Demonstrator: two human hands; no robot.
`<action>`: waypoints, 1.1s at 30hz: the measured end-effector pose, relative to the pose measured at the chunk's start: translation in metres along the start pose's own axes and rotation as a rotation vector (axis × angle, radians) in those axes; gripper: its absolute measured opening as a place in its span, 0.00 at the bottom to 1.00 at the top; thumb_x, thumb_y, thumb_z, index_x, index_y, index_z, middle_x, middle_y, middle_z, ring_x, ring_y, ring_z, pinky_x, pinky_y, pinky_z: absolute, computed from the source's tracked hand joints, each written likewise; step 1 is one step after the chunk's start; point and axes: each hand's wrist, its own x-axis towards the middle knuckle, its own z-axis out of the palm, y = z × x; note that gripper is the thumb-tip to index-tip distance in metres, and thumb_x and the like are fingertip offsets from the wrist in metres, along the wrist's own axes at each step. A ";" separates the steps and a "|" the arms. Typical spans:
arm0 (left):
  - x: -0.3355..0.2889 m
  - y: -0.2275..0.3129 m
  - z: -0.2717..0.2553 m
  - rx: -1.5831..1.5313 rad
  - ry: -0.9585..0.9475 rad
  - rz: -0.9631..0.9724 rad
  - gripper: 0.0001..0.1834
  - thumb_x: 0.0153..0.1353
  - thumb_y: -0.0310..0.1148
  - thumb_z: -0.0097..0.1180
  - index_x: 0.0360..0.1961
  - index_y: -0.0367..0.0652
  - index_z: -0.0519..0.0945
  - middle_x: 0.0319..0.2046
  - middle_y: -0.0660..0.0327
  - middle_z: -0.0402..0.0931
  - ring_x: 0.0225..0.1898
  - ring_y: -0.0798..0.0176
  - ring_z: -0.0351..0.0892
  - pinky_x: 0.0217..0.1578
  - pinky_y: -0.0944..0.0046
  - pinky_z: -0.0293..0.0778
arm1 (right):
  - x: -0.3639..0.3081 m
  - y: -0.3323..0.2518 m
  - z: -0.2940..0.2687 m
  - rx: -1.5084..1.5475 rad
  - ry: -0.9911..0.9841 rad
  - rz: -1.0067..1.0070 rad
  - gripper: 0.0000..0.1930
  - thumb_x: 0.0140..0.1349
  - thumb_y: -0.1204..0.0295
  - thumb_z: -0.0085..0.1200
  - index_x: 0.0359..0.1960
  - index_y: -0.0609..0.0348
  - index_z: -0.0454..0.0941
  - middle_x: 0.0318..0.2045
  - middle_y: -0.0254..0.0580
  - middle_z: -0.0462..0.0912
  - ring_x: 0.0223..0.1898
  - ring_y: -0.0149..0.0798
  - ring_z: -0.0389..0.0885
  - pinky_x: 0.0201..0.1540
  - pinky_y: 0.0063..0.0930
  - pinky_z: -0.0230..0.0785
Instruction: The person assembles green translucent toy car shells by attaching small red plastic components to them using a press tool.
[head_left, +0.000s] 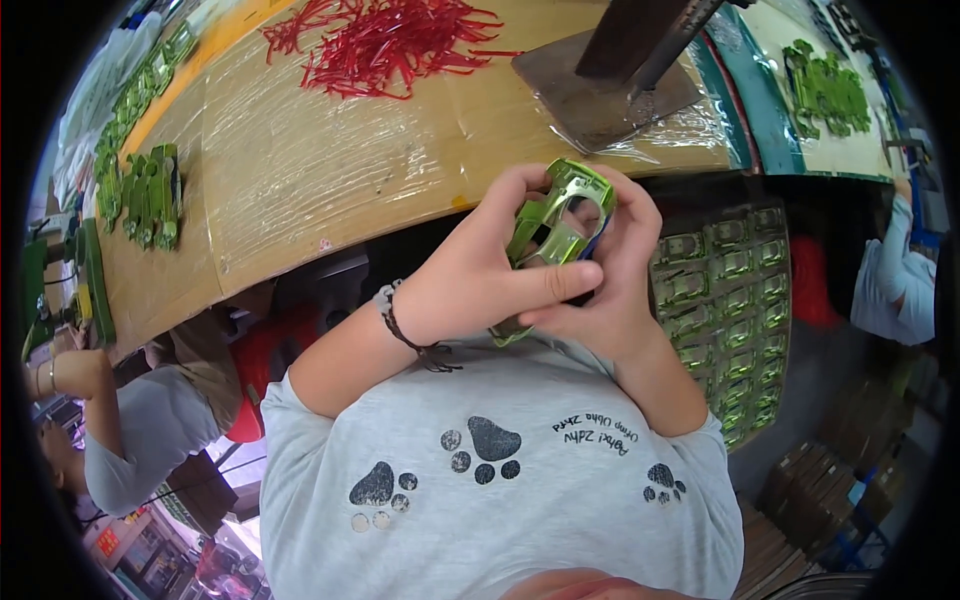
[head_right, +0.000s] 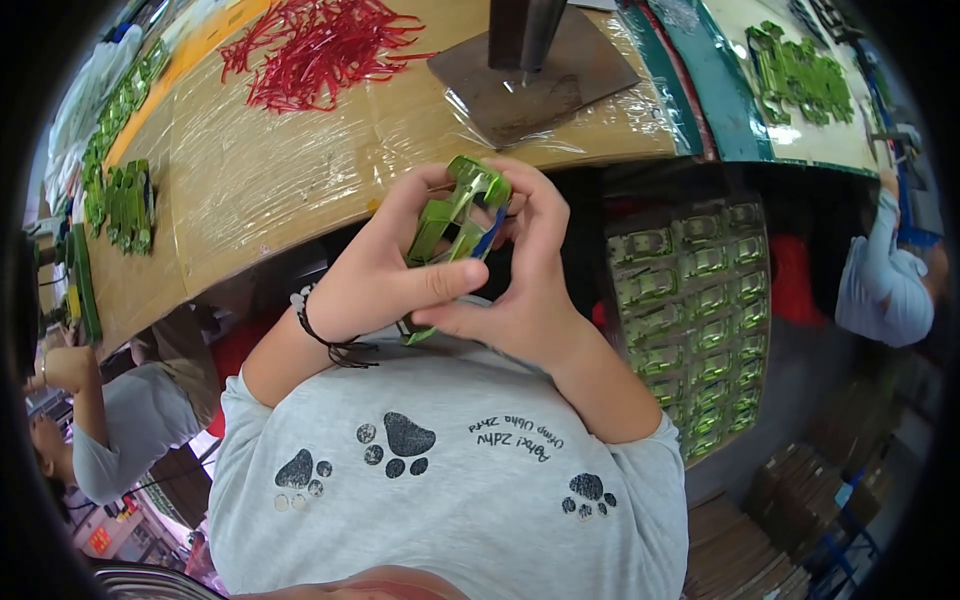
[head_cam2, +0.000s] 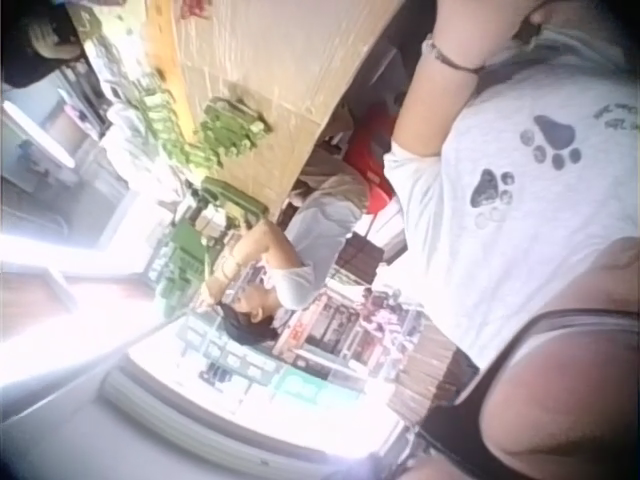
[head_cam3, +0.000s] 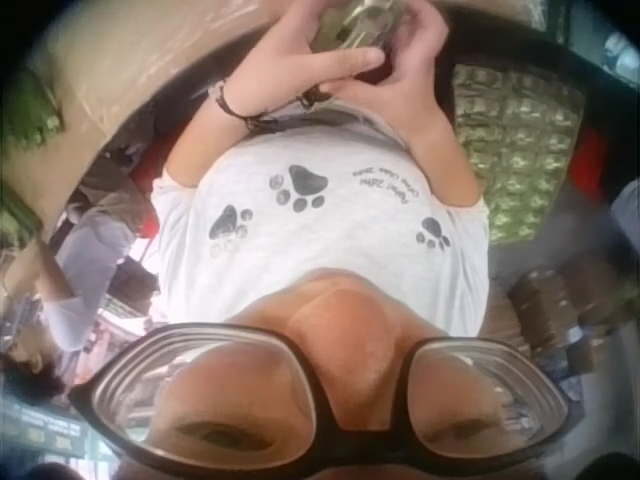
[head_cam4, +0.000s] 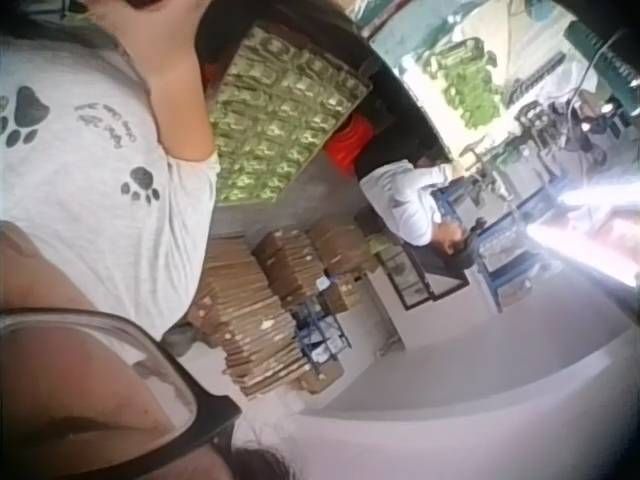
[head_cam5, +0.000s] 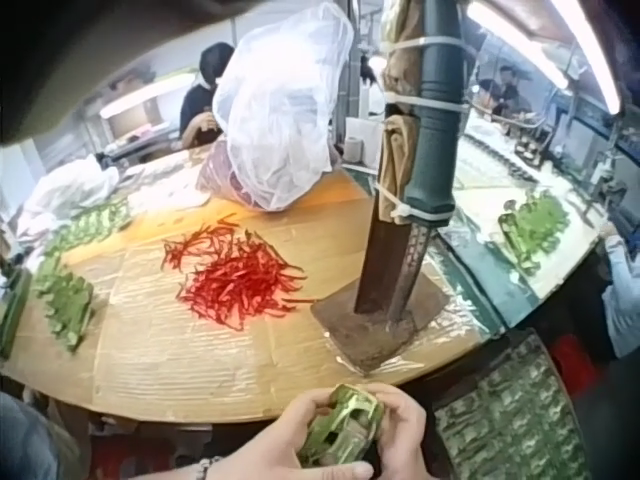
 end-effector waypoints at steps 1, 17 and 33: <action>0.004 0.012 0.000 -0.002 -0.004 0.002 0.38 0.59 0.38 0.65 0.64 0.38 0.58 0.53 0.57 0.68 0.51 0.68 0.72 0.45 0.67 0.74 | 0.000 -0.002 -0.002 -0.004 0.003 0.000 0.56 0.40 0.64 0.78 0.65 0.58 0.46 0.63 0.47 0.57 0.56 0.39 0.69 0.54 0.33 0.66; 0.045 0.050 0.005 -0.734 -0.069 -0.088 0.30 0.71 0.32 0.46 0.67 0.29 0.51 0.60 0.48 0.68 0.54 0.50 0.78 0.52 0.58 0.78 | 0.042 -0.033 -0.030 0.887 0.284 0.287 0.48 0.50 0.44 0.66 0.60 0.68 0.57 0.53 0.49 0.73 0.50 0.40 0.79 0.51 0.38 0.78; 0.046 0.044 0.006 -0.707 -0.020 -0.047 0.29 0.71 0.34 0.48 0.65 0.29 0.54 0.56 0.52 0.72 0.52 0.60 0.78 0.49 0.63 0.78 | 0.050 -0.041 -0.032 1.134 0.140 0.312 0.31 0.64 0.42 0.48 0.48 0.62 0.74 0.43 0.42 0.81 0.42 0.34 0.82 0.45 0.30 0.78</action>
